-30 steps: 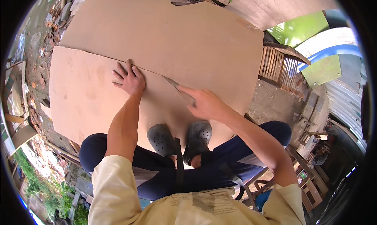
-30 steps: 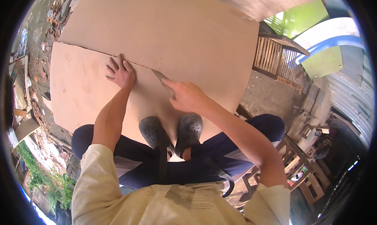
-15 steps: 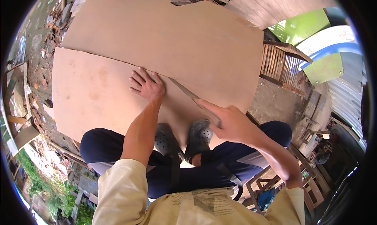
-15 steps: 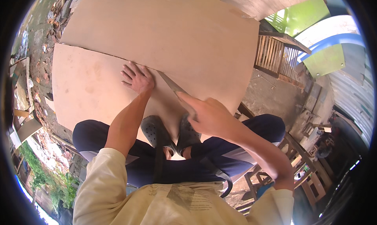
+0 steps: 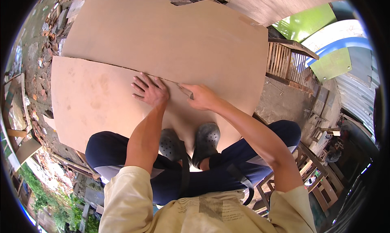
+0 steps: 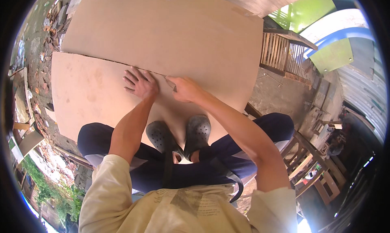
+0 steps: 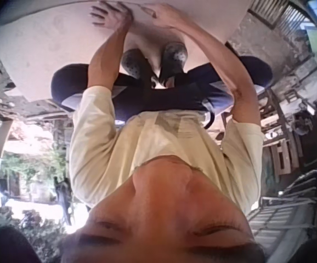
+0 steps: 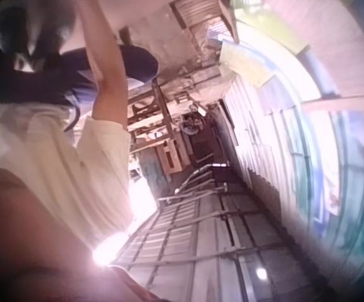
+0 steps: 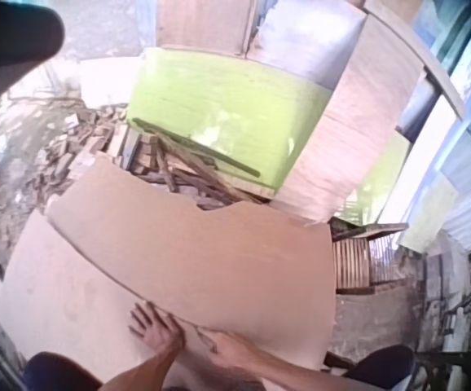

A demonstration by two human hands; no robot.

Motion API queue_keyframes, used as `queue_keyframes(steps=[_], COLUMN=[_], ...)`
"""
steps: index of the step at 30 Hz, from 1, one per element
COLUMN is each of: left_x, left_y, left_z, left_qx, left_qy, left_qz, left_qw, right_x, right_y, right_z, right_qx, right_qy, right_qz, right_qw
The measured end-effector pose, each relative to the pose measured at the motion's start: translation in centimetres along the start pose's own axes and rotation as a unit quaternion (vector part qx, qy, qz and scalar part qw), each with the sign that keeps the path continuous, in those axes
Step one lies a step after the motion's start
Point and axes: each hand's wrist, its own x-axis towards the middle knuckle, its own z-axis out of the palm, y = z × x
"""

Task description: The person positions a large board on a makeshift work surface, then uses a hand saw to cut the board into smaller pieces. The person adjusts the board's position and continues sawing until the cut is complete.

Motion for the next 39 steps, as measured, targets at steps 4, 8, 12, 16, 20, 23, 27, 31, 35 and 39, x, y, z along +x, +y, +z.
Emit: queue_keyframes(steps=[4, 8, 12, 16, 20, 23, 27, 31, 35, 39], left_x=[0.3, 0.0, -0.1, -0.1, 0.0, -0.2, 0.1, 0.1, -0.2, 0.0], left_y=[-0.3, -0.2, -0.2, -0.3, -0.2, 0.3, -0.3, -0.1, 0.2, -0.4], left_z=[-0.1, 0.2, 0.3, 0.8, 0.4, -0.2, 0.2, 0.2, 0.1, 0.3], left_qx=[-0.004, 0.005, 0.018, 0.016, -0.004, 0.001, 0.011, -0.003, -0.009, 0.015], left_qy=[-0.001, 0.012, 0.002, 0.045, 0.025, 0.016, 0.04, 0.02, 0.013, 0.018], left_qz=[-0.006, 0.003, -0.004, 0.002, 0.0, 0.005, 0.014, 0.016, 0.025, 0.017], left_qw=[1.0, 1.0, 1.0, 0.999, 1.0, 1.0, 0.999, 1.0, 1.0, 1.0], right_x=[-4.8, -12.1, -13.5, -11.4, -5.2, -0.5, -0.7, -5.4, -13.3, -15.6], right_y=[-1.2, -5.9, -6.1, -4.6, 0.1, 3.4, 3.1, -0.4, -3.7, -4.4], right_z=[-2.1, -8.3, -9.4, -8.8, -2.3, 0.8, -0.1, -2.4, -8.5, -10.6], right_qx=[-0.007, 0.003, 0.016, 0.011, -0.082, -0.054, -0.039, -0.055, -0.029, -0.008], right_qy=[0.022, -0.044, -0.08, -0.054, 0.02, -0.006, -0.015, -0.017, -0.04, -0.072], right_qz=[-0.061, 0.04, 0.109, 0.037, -0.03, 0.014, -0.026, -0.019, 0.022, 0.072], right_qw=[0.998, 0.998, 0.991, 0.998, 0.996, 0.998, 0.999, 0.998, 0.999, 0.995])
